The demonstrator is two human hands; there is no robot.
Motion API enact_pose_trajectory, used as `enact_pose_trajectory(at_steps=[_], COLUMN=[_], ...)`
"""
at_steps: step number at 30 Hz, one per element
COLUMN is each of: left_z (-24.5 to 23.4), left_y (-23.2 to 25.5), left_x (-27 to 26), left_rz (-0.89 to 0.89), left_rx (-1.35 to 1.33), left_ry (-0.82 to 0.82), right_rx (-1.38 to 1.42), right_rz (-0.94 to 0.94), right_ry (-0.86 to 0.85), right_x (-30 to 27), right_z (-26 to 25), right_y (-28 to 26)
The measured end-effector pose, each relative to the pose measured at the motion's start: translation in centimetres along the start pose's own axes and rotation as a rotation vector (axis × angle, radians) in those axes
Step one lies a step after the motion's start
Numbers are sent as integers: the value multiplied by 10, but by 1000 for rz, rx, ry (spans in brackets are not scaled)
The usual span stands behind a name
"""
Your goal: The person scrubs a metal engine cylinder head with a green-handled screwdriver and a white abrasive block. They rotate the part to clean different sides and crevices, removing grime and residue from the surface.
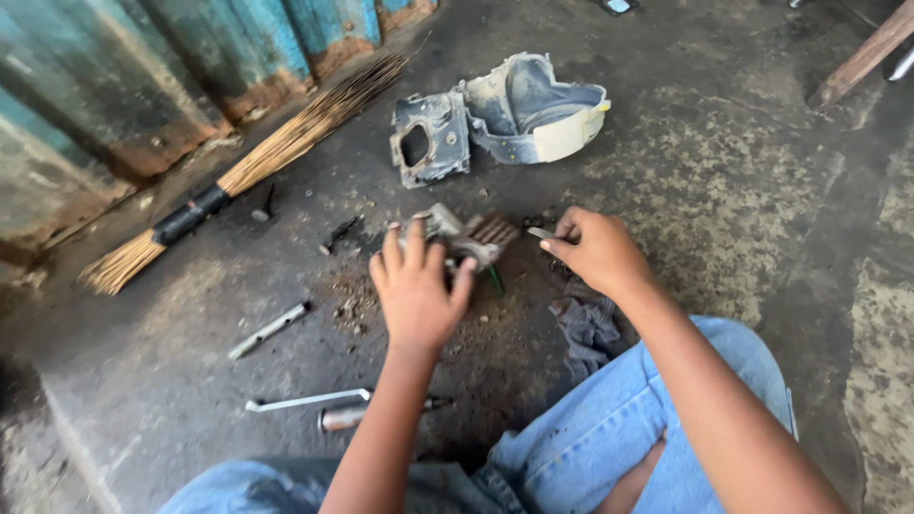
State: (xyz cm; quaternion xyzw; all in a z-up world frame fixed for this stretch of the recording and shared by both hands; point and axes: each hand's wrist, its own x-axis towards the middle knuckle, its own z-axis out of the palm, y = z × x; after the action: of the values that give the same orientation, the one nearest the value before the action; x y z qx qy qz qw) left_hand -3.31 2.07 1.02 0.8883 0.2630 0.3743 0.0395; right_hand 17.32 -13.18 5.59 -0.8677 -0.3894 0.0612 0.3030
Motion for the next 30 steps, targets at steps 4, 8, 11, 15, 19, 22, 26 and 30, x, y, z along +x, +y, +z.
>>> enact_pose_trajectory(at_steps=[4, 8, 11, 15, 19, 22, 26, 30], left_z=[5, 10, 12, 10, 2, 0, 0, -2], left_y=[-14, -29, -33, -29, -31, -30, -30, -32], left_x=[4, 0, -3, 1, 8, 9, 10, 13], left_rz=[-167, -257, -208, -117, -99, -107, -177, -211], left_rx=[-52, -86, -104, -107, -108, -149, -197, -237], left_ry=[47, 83, 63, 7, -72, -84, -77, -86], right_rx=[171, 171, 214, 269, 201, 223, 317, 325], right_rz=[26, -33, 106, 108, -7, -23, 67, 33], right_ry=[14, 153, 101, 112, 81, 49, -5, -5], right_x=[27, 31, 23, 43, 35, 29, 26, 20], right_z=[13, 43, 60, 46, 39, 29, 12, 0], right_y=[16, 54, 74, 66, 40, 27, 14, 0])
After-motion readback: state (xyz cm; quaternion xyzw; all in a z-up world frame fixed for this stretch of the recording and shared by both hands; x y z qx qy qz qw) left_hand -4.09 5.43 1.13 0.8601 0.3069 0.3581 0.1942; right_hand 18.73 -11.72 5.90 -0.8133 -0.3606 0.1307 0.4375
